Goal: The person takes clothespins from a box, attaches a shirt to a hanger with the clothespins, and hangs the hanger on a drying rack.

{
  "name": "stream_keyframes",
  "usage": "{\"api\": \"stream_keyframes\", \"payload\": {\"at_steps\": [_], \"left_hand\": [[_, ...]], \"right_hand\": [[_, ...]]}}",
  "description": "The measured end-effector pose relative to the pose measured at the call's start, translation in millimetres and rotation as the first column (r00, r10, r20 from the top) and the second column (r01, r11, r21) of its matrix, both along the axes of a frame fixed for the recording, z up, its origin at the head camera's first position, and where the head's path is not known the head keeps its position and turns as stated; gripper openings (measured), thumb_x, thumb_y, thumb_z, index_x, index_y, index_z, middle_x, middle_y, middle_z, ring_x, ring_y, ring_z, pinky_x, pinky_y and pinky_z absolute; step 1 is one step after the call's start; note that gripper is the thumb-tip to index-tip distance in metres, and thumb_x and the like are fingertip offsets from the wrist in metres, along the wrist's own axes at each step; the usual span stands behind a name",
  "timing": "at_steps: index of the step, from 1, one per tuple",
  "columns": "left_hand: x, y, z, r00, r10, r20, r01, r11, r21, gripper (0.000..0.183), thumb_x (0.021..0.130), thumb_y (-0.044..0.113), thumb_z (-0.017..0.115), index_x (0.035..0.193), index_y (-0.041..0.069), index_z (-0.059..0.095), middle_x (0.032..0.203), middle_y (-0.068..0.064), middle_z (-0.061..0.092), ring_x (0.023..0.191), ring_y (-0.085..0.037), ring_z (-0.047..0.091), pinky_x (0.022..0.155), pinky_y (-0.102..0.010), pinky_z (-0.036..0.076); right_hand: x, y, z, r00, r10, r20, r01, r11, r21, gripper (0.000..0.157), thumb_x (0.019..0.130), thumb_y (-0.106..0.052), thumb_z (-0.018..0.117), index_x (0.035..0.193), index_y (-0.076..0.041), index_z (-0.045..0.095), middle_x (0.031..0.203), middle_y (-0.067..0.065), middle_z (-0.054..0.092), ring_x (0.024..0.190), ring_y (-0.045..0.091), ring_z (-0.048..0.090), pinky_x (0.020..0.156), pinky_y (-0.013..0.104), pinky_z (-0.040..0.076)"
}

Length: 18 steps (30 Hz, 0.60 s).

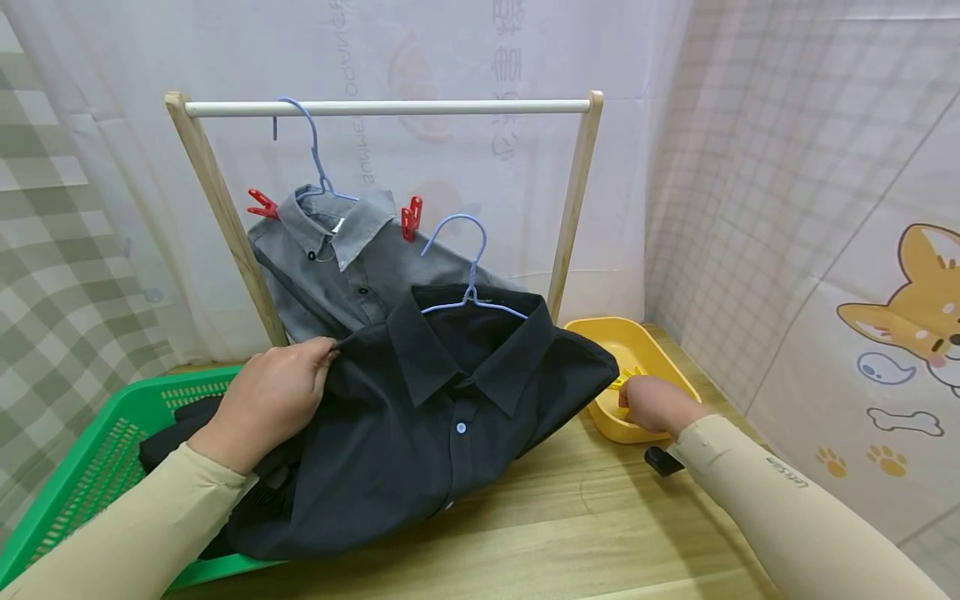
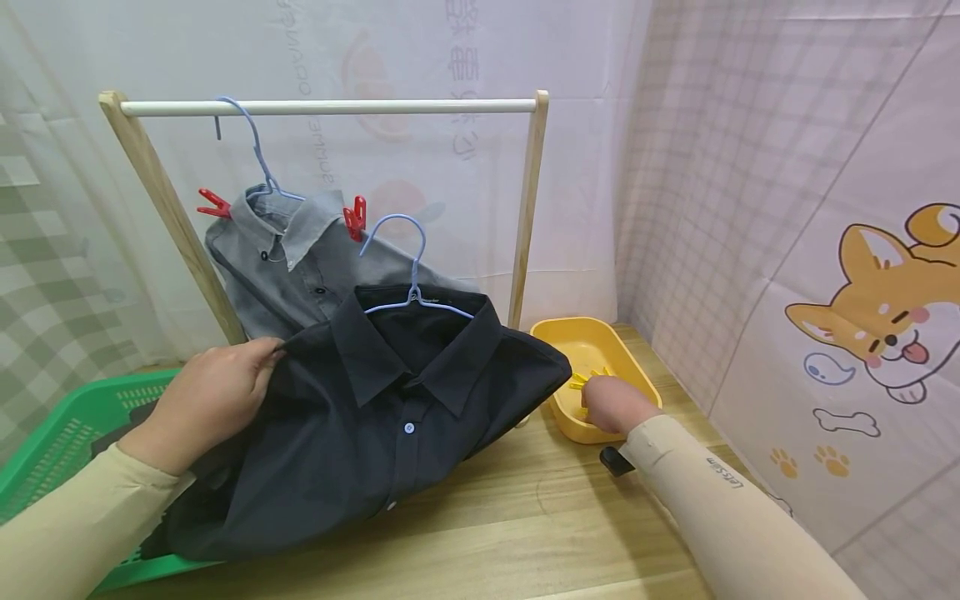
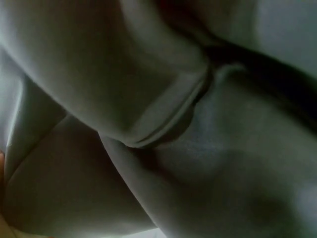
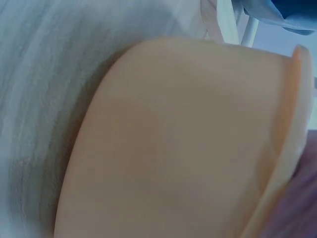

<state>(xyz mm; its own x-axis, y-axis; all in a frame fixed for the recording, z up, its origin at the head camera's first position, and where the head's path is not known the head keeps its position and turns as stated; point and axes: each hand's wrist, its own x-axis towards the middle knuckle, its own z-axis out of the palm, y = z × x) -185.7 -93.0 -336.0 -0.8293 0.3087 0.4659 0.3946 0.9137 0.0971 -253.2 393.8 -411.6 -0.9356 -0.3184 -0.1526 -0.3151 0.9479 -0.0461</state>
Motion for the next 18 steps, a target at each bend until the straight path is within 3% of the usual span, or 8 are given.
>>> {"api": "stream_keyframes", "payload": {"at_steps": [5, 9, 14, 18], "left_hand": [[-0.3, 0, 0.3, 1.0, -0.001, -0.001, 0.001, 1.0, 0.001, 0.015, 0.097, 0.022, 0.048, 0.092, 0.013, 0.059, 0.063, 0.001, 0.054, 0.052, -0.013, 0.051, 0.05, -0.032, 0.043], [-0.5, 0, 0.6, 1.0, -0.005, -0.004, 0.005, 1.0, 0.0, 0.015, 0.097, 0.022, 0.048, 0.093, 0.012, 0.059, 0.064, 0.0, 0.056, 0.053, -0.013, 0.052, 0.051, -0.033, 0.044], [-0.8, 0, -0.1, 1.0, -0.003, -0.005, 0.003, 1.0, -0.004, 0.016, 0.097, 0.023, 0.048, 0.09, 0.013, 0.058, 0.059, 0.003, 0.051, 0.051, -0.012, 0.049, 0.05, -0.031, 0.042], [-1.0, 0, 0.3, 1.0, -0.001, -0.002, 0.001, 1.0, -0.005, 0.015, 0.097, 0.022, 0.048, 0.09, 0.013, 0.058, 0.059, 0.003, 0.051, 0.051, -0.012, 0.049, 0.05, -0.031, 0.042]], "right_hand": [[-1.5, 3, 3.8, 0.996, 0.013, -0.092, -0.017, 0.999, -0.05, 0.013, 0.074, -0.009, 0.072, 0.077, -0.006, 0.06, 0.072, 0.002, 0.058, 0.063, 0.015, 0.05, 0.062, 0.031, 0.044], [-2.7, 4, 12.6, 0.991, -0.059, -0.123, 0.042, 0.99, -0.131, 0.019, 0.074, -0.014, 0.075, 0.078, -0.006, 0.058, 0.075, 0.003, 0.059, 0.065, 0.016, 0.052, 0.062, 0.032, 0.045], [-4.1, 3, 23.5, 0.977, -0.156, -0.145, 0.117, 0.963, -0.243, 0.029, 0.077, -0.019, 0.074, 0.072, -0.008, 0.048, 0.065, 0.001, 0.045, 0.059, 0.016, 0.044, 0.055, 0.028, 0.035], [-2.6, 0, 33.5, 0.965, -0.2, -0.171, 0.141, 0.942, -0.304, 0.028, 0.081, -0.021, 0.072, 0.075, -0.009, 0.047, 0.066, 0.002, 0.044, 0.059, 0.017, 0.043, 0.054, 0.028, 0.033]]}}
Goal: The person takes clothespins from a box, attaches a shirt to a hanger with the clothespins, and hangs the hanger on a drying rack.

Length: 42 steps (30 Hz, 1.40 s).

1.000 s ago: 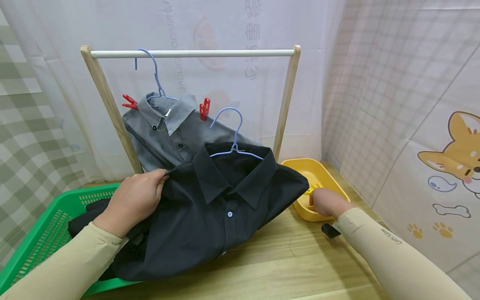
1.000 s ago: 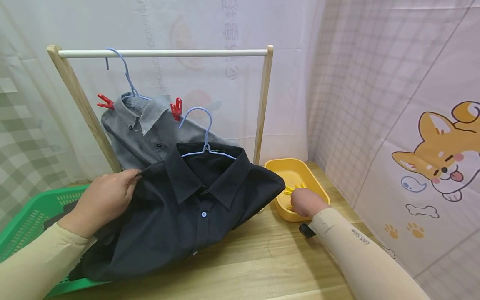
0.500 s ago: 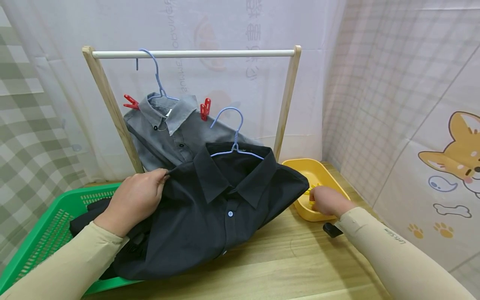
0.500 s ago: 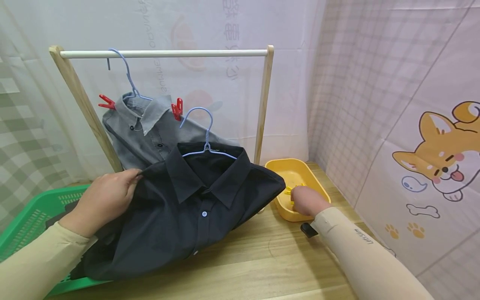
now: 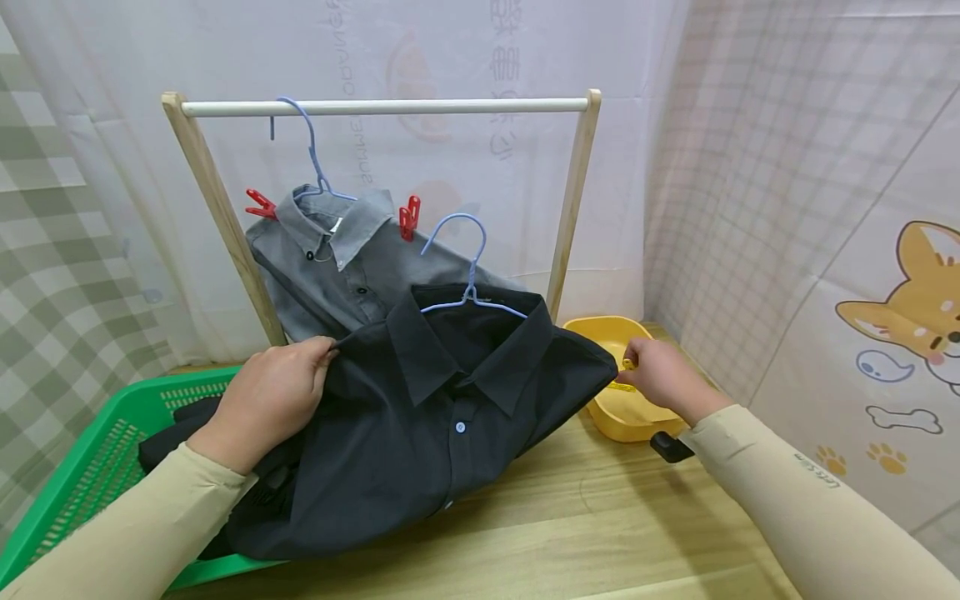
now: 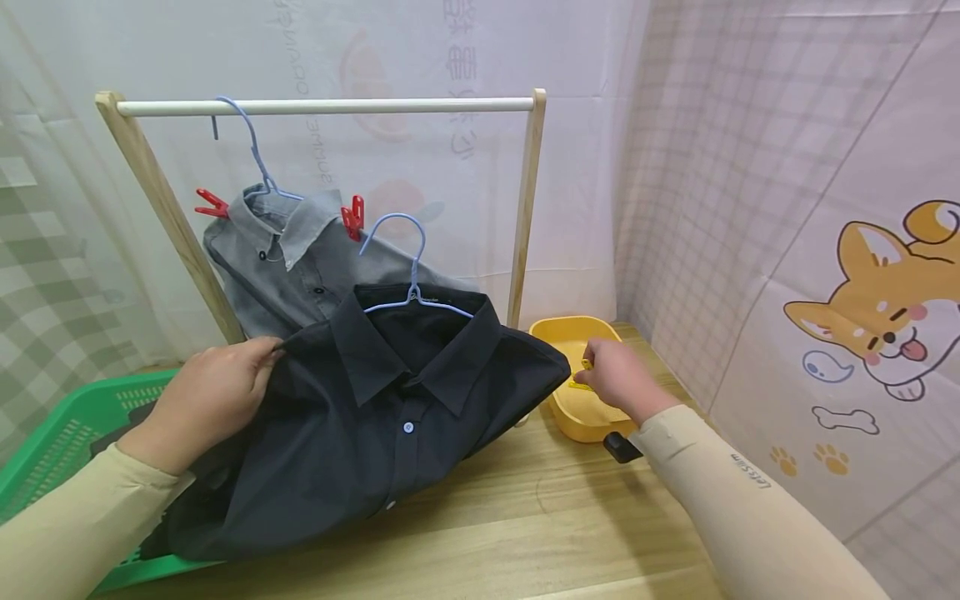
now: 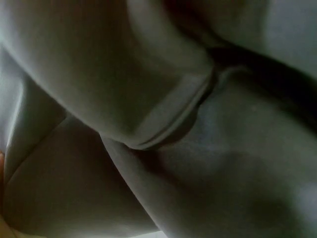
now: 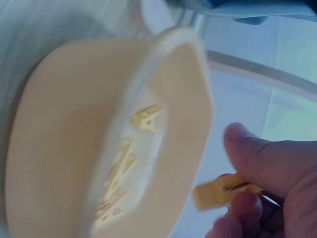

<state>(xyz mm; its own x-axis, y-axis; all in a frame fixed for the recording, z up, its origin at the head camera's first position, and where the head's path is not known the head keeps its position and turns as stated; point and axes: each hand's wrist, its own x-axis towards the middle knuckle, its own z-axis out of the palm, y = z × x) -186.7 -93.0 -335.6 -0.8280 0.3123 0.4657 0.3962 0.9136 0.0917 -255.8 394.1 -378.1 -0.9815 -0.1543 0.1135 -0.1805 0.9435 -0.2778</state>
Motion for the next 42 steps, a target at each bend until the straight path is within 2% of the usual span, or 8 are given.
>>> {"api": "stream_keyframes", "payload": {"at_steps": [4, 9, 16, 22, 26, 33, 37, 42], "left_hand": [[-0.2, 0, 0.0, 1.0, -0.002, 0.0, 0.002, 1.0, 0.001, 0.015, 0.097, 0.022, 0.048, 0.094, 0.012, 0.059, 0.063, 0.001, 0.055, 0.053, -0.013, 0.052, 0.051, -0.033, 0.044], [0.3, 0, 0.3, 1.0, -0.003, 0.001, 0.003, 1.0, 0.005, 0.015, 0.096, 0.022, 0.049, 0.096, 0.011, 0.06, 0.068, -0.002, 0.059, 0.055, -0.015, 0.054, 0.053, -0.035, 0.047], [0.0, 0, 0.5, 1.0, -0.002, 0.0, 0.002, 1.0, 0.005, 0.015, 0.096, 0.022, 0.049, 0.094, 0.012, 0.059, 0.066, -0.001, 0.058, 0.054, -0.015, 0.053, 0.052, -0.035, 0.046], [-0.3, 0, 0.3, 1.0, -0.007, -0.008, 0.007, 1.0, 0.009, 0.014, 0.096, 0.021, 0.049, 0.095, 0.011, 0.059, 0.066, -0.001, 0.058, 0.054, -0.014, 0.053, 0.052, -0.034, 0.046], [-0.4, 0, 0.3, 1.0, -0.004, -0.005, 0.004, 1.0, 0.012, 0.014, 0.096, 0.021, 0.049, 0.094, 0.012, 0.059, 0.065, 0.0, 0.058, 0.053, -0.014, 0.053, 0.051, -0.033, 0.045], [-0.8, 0, 1.0, 1.0, 0.003, 0.0, -0.003, 1.0, 0.014, 0.014, 0.096, 0.021, 0.049, 0.094, 0.012, 0.059, 0.063, 0.001, 0.056, 0.053, -0.014, 0.052, 0.051, -0.033, 0.045], [-1.2, 0, 0.2, 1.0, 0.001, -0.01, -0.001, 1.0, 0.008, 0.015, 0.096, 0.022, 0.049, 0.094, 0.012, 0.059, 0.063, 0.001, 0.057, 0.053, -0.014, 0.052, 0.051, -0.033, 0.045], [-1.4, 1, 0.1, 1.0, 0.0, -0.014, 0.0, 1.0, 0.003, 0.016, 0.096, 0.022, 0.048, 0.094, 0.012, 0.059, 0.064, 0.0, 0.057, 0.053, -0.014, 0.053, 0.052, -0.034, 0.046]], "right_hand": [[2.0, -7, 11.2, 0.999, -0.02, -0.028, 0.018, 0.997, -0.068, 0.024, 0.083, -0.017, 0.068, 0.092, -0.006, 0.049, 0.078, 0.008, 0.051, 0.063, 0.02, 0.047, 0.055, 0.029, 0.037], [4.2, -17, 23.2, 0.994, -0.033, -0.107, 0.018, 0.99, -0.138, 0.04, 0.083, -0.016, 0.069, 0.112, -0.002, 0.045, 0.086, 0.013, 0.053, 0.063, 0.022, 0.049, 0.055, 0.03, 0.041], [11.8, -35, 40.3, 0.966, 0.006, -0.257, -0.047, 0.987, -0.155, 0.034, 0.081, -0.021, 0.073, 0.105, -0.006, 0.053, 0.088, 0.01, 0.062, 0.069, 0.022, 0.059, 0.057, 0.03, 0.046], [24.1, -53, 60.6, 0.945, 0.015, -0.327, -0.092, 0.971, -0.221, 0.035, 0.08, -0.017, 0.073, 0.107, -0.006, 0.052, 0.079, 0.011, 0.066, 0.062, 0.02, 0.06, 0.053, 0.03, 0.047], [34.4, -67, 74.5, 0.926, 0.02, -0.376, -0.127, 0.957, -0.261, 0.033, 0.082, -0.011, 0.07, 0.109, -0.005, 0.053, 0.092, 0.013, 0.068, 0.074, 0.025, 0.065, 0.061, 0.036, 0.053], [54.7, -91, 93.7, 0.887, 0.058, -0.458, -0.167, 0.965, -0.202, 0.035, 0.08, -0.014, 0.073, 0.11, -0.006, 0.057, 0.096, 0.008, 0.07, 0.077, 0.02, 0.068, 0.061, 0.033, 0.054], [63.1, -103, 99.4, 0.824, 0.124, -0.553, -0.257, 0.951, -0.17, 0.037, 0.075, -0.017, 0.077, 0.106, -0.006, 0.062, 0.094, 0.005, 0.07, 0.071, 0.014, 0.069, 0.057, 0.028, 0.053], [71.6, -116, 109.7, 0.661, 0.182, -0.728, -0.35, 0.933, -0.084, 0.038, 0.067, -0.021, 0.082, 0.097, -0.003, 0.067, 0.084, 0.005, 0.071, 0.062, 0.011, 0.067, 0.052, 0.021, 0.048]]}}
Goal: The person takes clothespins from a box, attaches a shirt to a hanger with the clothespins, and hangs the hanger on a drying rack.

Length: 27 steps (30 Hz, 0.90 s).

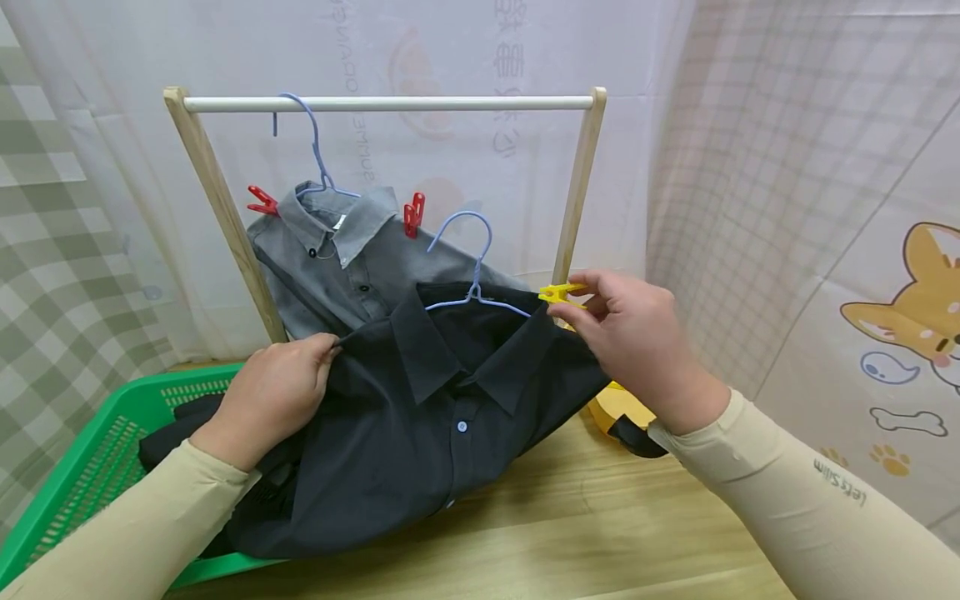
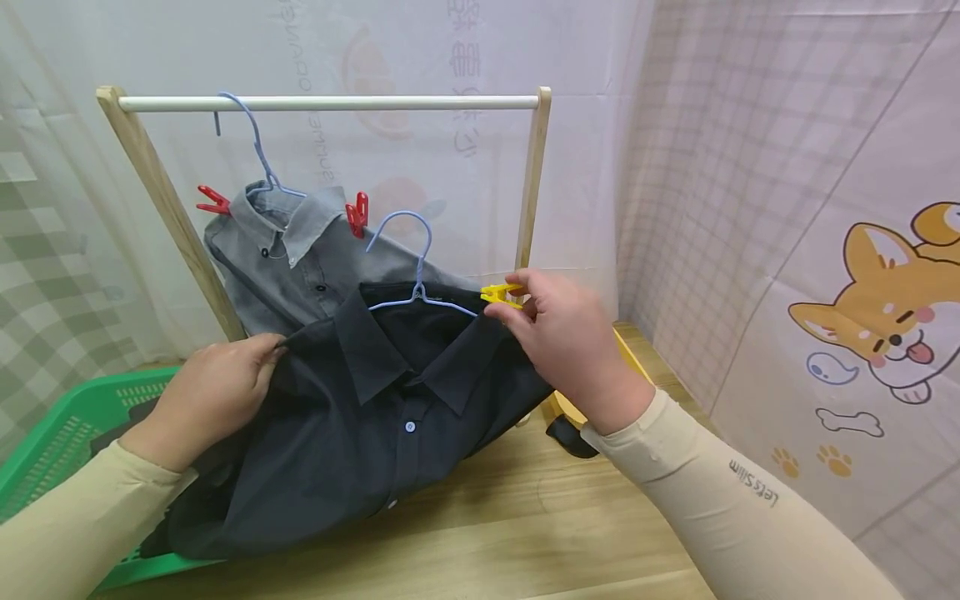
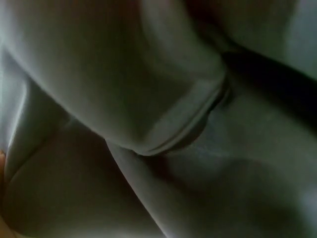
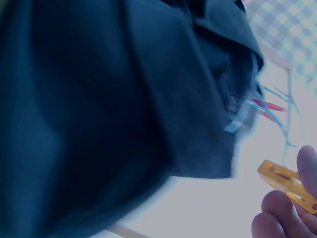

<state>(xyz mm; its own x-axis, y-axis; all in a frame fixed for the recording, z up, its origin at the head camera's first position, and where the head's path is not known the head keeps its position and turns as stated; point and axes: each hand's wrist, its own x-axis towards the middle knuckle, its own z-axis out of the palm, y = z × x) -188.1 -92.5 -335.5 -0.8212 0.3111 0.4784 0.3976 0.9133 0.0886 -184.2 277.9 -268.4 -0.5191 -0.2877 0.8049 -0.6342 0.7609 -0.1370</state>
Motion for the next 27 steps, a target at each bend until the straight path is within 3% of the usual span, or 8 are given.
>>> {"api": "stream_keyframes", "payload": {"at_steps": [3, 11, 15, 19, 27], "left_hand": [[-0.4, 1, 0.7, 1.0, -0.005, 0.003, 0.005, 1.0, -0.004, 0.017, 0.097, 0.021, 0.046, 0.094, 0.012, 0.059, 0.065, -0.001, 0.058, 0.054, -0.015, 0.054, 0.052, -0.034, 0.046], [-0.4, 4, 0.4, 1.0, -0.005, -0.02, 0.005, 1.0, -0.001, 0.017, 0.096, 0.019, 0.047, 0.1, 0.01, 0.061, 0.078, -0.006, 0.066, 0.059, -0.019, 0.059, 0.056, -0.039, 0.05], [-0.4, 6, 1.1, 1.0, -0.007, -0.023, 0.007, 1.0, -0.003, 0.017, 0.096, 0.018, 0.047, 0.102, 0.01, 0.061, 0.082, -0.007, 0.068, 0.061, -0.02, 0.06, 0.057, -0.039, 0.051], [-0.1, 8, 1.8, 1.0, -0.003, -0.022, 0.003, 1.0, -0.001, 0.016, 0.096, 0.018, 0.048, 0.101, 0.01, 0.061, 0.079, -0.006, 0.067, 0.059, -0.018, 0.059, 0.055, -0.038, 0.05], [1.8, 8, 3.6, 0.999, -0.012, -0.044, 0.012, 1.0, -0.003, 0.012, 0.095, 0.017, 0.048, 0.092, 0.011, 0.058, 0.056, 0.003, 0.049, 0.049, -0.013, 0.047, 0.047, -0.029, 0.042]], "right_hand": [[4.5, -9, 8.3, 0.996, 0.038, -0.075, -0.038, 0.999, 0.001, 0.037, 0.065, -0.022, 0.083, 0.094, -0.004, 0.068, 0.078, 0.003, 0.071, 0.059, 0.009, 0.065, 0.051, 0.016, 0.043], [9.5, -53, 17.9, 0.971, 0.223, -0.091, -0.206, 0.965, 0.163, 0.033, 0.07, -0.034, 0.079, 0.088, -0.009, 0.067, 0.07, -0.005, 0.063, 0.054, 0.002, 0.047, 0.048, 0.017, 0.037], [8.1, -76, 21.0, 0.964, 0.261, -0.04, -0.247, 0.945, 0.213, 0.029, 0.074, -0.035, 0.075, 0.086, -0.01, 0.066, 0.072, -0.005, 0.063, 0.055, 0.004, 0.046, 0.05, 0.017, 0.037], [3.5, -97, 22.8, 0.97, 0.244, 0.011, -0.237, 0.932, 0.273, 0.026, 0.078, -0.036, 0.072, 0.082, -0.012, 0.064, 0.072, -0.006, 0.064, 0.055, 0.005, 0.048, 0.049, 0.017, 0.037], [-9.5, -132, 22.8, 0.963, 0.23, 0.139, -0.266, 0.881, 0.392, 0.024, 0.086, -0.036, 0.065, 0.087, -0.012, 0.061, 0.074, -0.005, 0.061, 0.06, 0.004, 0.051, 0.055, 0.017, 0.04]]}}
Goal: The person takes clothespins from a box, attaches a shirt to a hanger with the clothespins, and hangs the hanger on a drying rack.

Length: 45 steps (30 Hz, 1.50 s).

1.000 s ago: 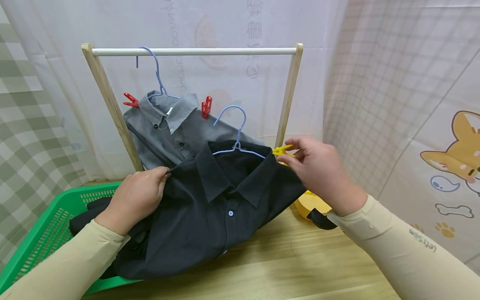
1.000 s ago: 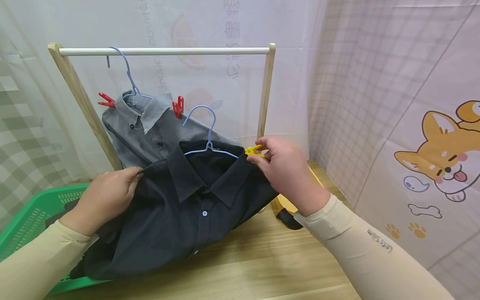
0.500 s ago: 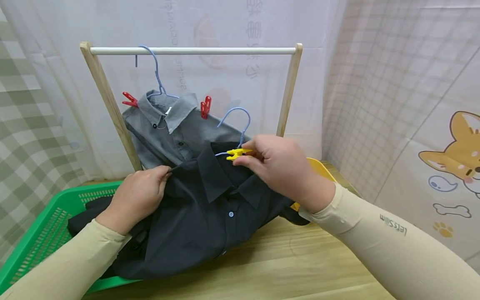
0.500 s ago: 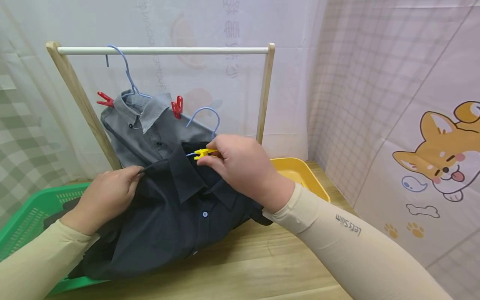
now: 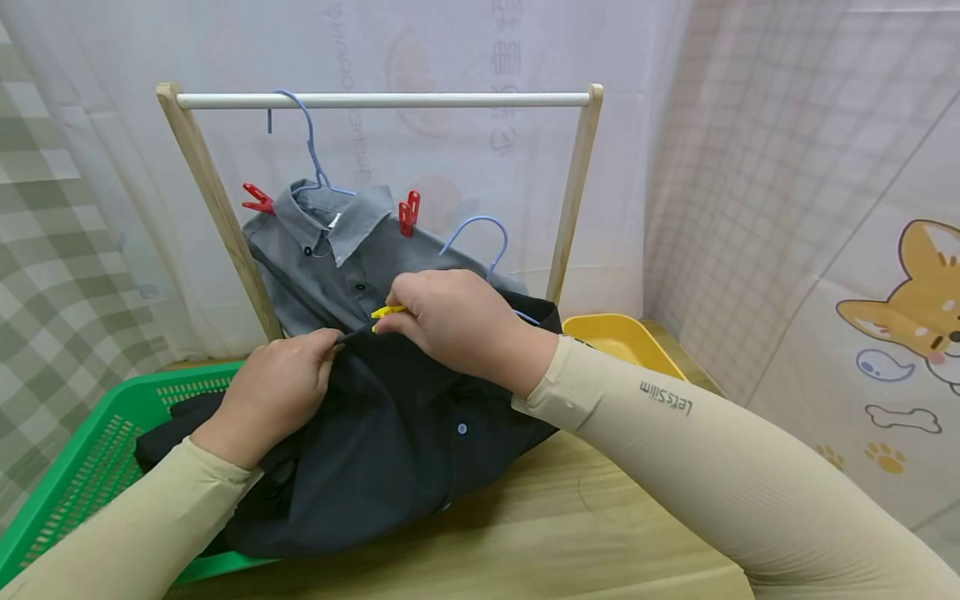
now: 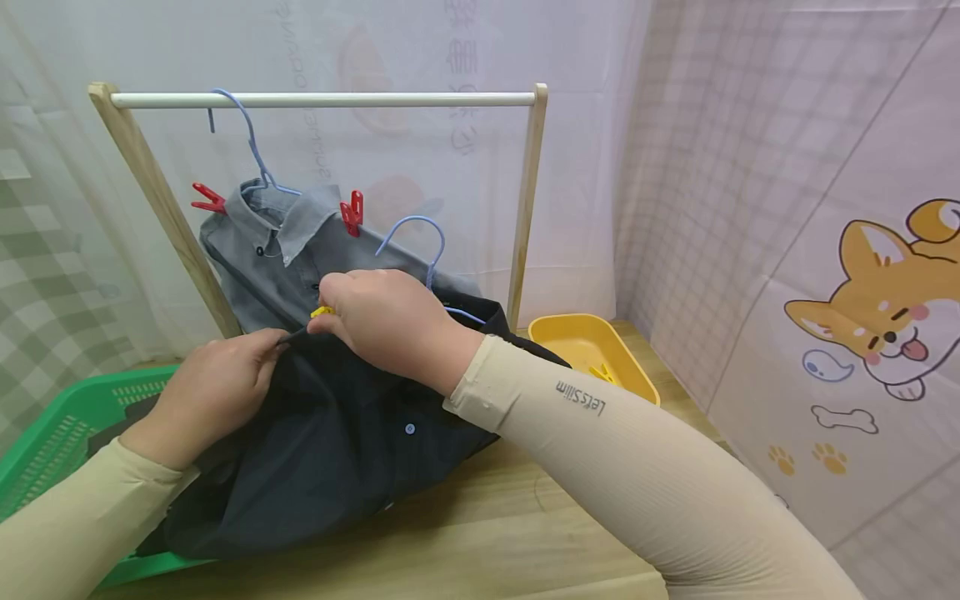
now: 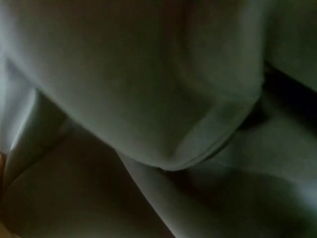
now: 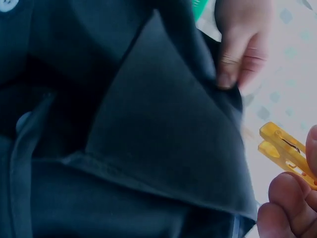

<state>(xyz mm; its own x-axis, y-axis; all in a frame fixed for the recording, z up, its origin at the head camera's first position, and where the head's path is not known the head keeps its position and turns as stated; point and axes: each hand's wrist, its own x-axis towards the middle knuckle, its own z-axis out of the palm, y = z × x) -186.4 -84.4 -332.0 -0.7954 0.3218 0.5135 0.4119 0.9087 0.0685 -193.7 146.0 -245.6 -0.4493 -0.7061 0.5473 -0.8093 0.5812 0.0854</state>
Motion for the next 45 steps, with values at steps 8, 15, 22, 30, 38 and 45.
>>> {"api": "stream_keyframes", "payload": {"at_steps": [8, 15, 22, 30, 38, 45], "left_hand": [[0.4, -1, 0.0, 1.0, -0.009, -0.028, 0.009, 1.0, 0.01, 0.01, 0.095, 0.016, 0.049, 0.093, 0.012, 0.058, 0.057, 0.002, 0.048, 0.047, -0.012, 0.044, 0.046, -0.027, 0.038], [-0.1, -1, 0.8, 0.998, -0.029, -0.063, 0.03, 0.999, 0.02, 0.01, 0.095, 0.014, 0.048, 0.089, 0.013, 0.056, 0.052, 0.003, 0.039, 0.044, -0.01, 0.037, 0.043, -0.024, 0.032], [0.7, 0, 0.2, 0.992, -0.049, -0.113, 0.052, 0.998, 0.024, 0.011, 0.094, 0.012, 0.049, 0.084, 0.015, 0.054, 0.051, 0.004, 0.033, 0.042, -0.009, 0.032, 0.042, -0.023, 0.027], [1.4, 0, -0.5, 0.991, -0.046, -0.123, 0.049, 0.998, 0.025, 0.012, 0.093, 0.011, 0.05, 0.082, 0.015, 0.053, 0.052, 0.004, 0.032, 0.042, -0.009, 0.031, 0.042, -0.023, 0.026], [1.0, -3, -1.0, 0.995, -0.029, -0.101, 0.033, 0.999, 0.036, 0.007, 0.093, 0.014, 0.052, 0.092, 0.011, 0.058, 0.058, 0.0, 0.051, 0.045, -0.012, 0.044, 0.044, -0.028, 0.039], [3.0, -6, -0.6, 0.997, 0.001, -0.073, 0.003, 0.999, 0.048, 0.009, 0.095, 0.019, 0.051, 0.094, 0.013, 0.059, 0.062, 0.001, 0.055, 0.05, -0.013, 0.05, 0.049, -0.032, 0.044]], "right_hand": [[-7.4, -13, -4.3, 0.996, -0.03, -0.08, 0.036, 0.996, 0.081, 0.027, 0.089, -0.039, 0.06, 0.079, -0.014, 0.055, 0.063, -0.005, 0.05, 0.055, 0.007, 0.048, 0.05, 0.02, 0.037], [-7.4, -19, -3.7, 0.995, -0.043, -0.094, 0.055, 0.991, 0.125, 0.03, 0.089, -0.039, 0.059, 0.072, -0.016, 0.052, 0.06, -0.005, 0.047, 0.057, 0.01, 0.046, 0.052, 0.021, 0.038], [-7.8, -24, -7.1, 0.982, -0.021, -0.185, 0.051, 0.986, 0.156, 0.031, 0.086, -0.039, 0.064, 0.069, -0.016, 0.052, 0.057, -0.006, 0.047, 0.06, 0.013, 0.04, 0.054, 0.02, 0.037], [-9.5, -23, -11.7, 0.952, 0.027, -0.306, 0.022, 0.987, 0.158, 0.034, 0.086, -0.045, 0.061, 0.071, -0.016, 0.053, 0.058, -0.006, 0.05, 0.057, 0.015, 0.036, 0.053, 0.023, 0.033], [-8.7, -10, -14.0, 0.945, 0.113, -0.308, -0.072, 0.987, 0.14, 0.045, 0.088, -0.044, 0.059, 0.117, -0.01, 0.06, 0.112, -0.002, 0.067, 0.083, 0.016, 0.052, 0.076, 0.026, 0.041], [-9.4, 27, -14.3, 0.929, 0.151, -0.338, -0.174, 0.984, -0.038, 0.048, 0.089, -0.036, 0.06, 0.125, -0.004, 0.056, 0.124, 0.006, 0.061, 0.11, 0.021, 0.055, 0.102, 0.03, 0.037]]}}
